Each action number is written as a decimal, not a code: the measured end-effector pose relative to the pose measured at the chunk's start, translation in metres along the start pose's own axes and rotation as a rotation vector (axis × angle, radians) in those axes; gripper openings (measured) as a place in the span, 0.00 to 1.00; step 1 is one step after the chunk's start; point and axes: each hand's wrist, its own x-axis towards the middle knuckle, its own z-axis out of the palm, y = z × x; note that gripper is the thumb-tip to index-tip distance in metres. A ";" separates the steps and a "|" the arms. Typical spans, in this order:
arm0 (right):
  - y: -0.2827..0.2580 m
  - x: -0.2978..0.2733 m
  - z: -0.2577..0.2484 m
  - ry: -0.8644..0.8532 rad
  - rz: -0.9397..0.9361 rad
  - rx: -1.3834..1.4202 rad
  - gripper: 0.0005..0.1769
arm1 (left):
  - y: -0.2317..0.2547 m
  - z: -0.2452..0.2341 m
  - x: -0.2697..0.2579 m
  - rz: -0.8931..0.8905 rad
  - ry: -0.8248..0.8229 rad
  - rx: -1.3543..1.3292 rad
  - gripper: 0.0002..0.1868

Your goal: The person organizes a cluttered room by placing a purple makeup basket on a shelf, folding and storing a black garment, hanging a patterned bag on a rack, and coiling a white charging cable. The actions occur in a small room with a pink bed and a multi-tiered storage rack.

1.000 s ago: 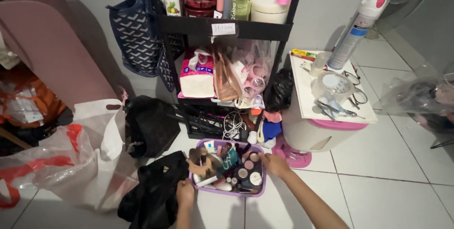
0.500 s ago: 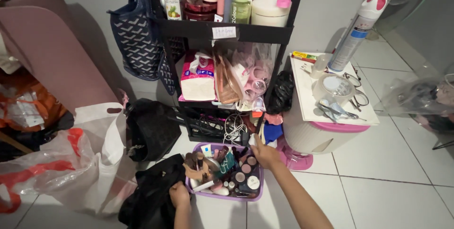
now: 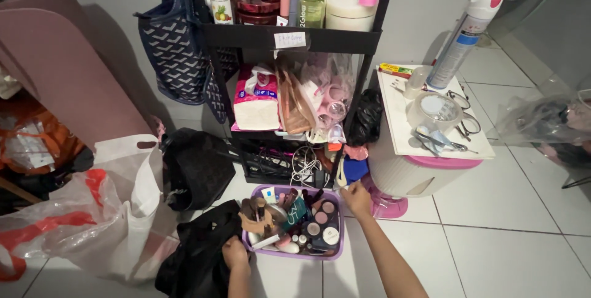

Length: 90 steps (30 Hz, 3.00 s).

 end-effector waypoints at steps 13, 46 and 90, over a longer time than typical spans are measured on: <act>-0.012 -0.012 -0.030 0.049 -0.436 -0.325 0.17 | -0.001 -0.003 -0.002 -0.053 -0.143 -0.176 0.17; 0.027 -0.086 -0.007 -0.474 0.152 0.646 0.07 | 0.010 0.003 -0.019 -0.083 -0.409 -0.418 0.15; -0.372 -0.072 -0.380 -0.428 -0.136 0.845 0.06 | 0.431 -0.160 -0.434 0.318 -0.990 -0.615 0.29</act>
